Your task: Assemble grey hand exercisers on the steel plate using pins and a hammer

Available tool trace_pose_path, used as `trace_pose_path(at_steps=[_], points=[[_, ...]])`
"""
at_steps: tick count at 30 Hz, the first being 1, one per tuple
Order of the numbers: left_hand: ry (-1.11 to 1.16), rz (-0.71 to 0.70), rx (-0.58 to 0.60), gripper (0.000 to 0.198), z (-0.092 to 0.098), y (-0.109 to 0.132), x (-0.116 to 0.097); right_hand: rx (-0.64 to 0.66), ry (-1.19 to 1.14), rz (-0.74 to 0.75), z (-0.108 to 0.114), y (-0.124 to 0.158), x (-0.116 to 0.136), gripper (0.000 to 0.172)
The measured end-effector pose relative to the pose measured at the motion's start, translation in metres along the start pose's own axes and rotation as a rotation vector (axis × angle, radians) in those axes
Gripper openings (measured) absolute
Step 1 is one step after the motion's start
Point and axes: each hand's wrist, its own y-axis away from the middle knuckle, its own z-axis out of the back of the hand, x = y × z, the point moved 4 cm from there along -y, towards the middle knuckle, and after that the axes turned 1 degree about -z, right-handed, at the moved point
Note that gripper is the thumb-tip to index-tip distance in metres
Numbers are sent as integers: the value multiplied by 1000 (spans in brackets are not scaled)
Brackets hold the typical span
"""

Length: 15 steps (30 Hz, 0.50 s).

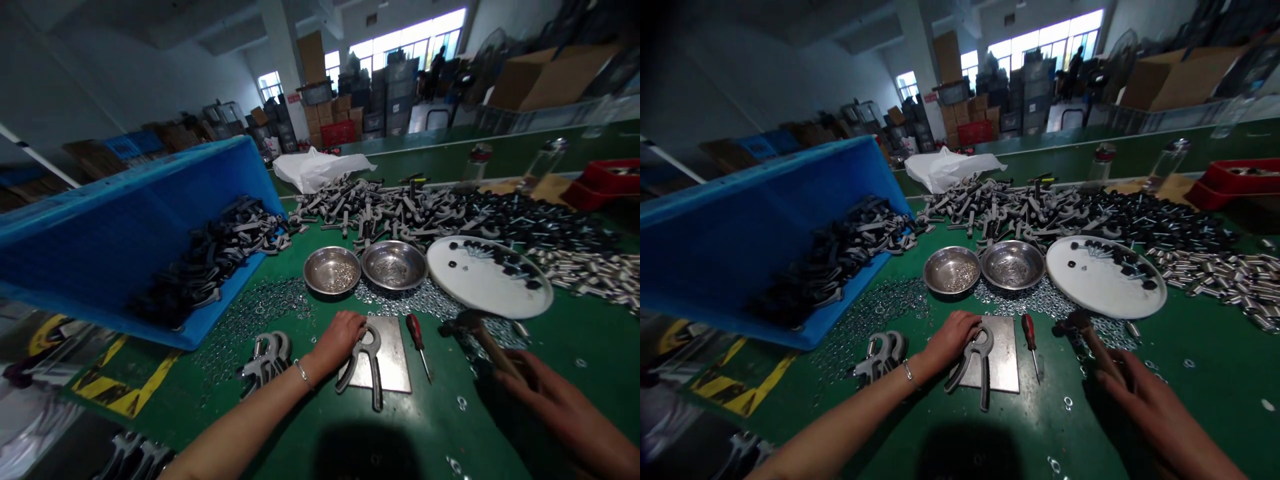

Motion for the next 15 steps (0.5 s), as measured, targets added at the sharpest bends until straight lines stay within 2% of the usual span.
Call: trace_pose_path(at_steps=[3, 5, 6, 10, 13, 15], points=[[71, 99, -32, 25, 16, 5, 0, 189, -179, -50, -16, 5, 30, 55], [72, 113, -2, 23, 29, 12, -3, 308, -164, 13, -30, 7, 51, 49], [59, 110, 26, 24, 35, 16, -4, 328, -114, 79, -36, 8, 62, 46], [-22, 58, 150, 21, 48, 28, -9, 264, 87, 322, -50, 5, 101, 39], [-71, 2, 194, 9, 47, 27, -10, 210, 203, 389, -62, -2, 119, 43], [-105, -22, 210, 7, 45, 24, -9, 251, 318, 407, -72, -10, 122, 44]])
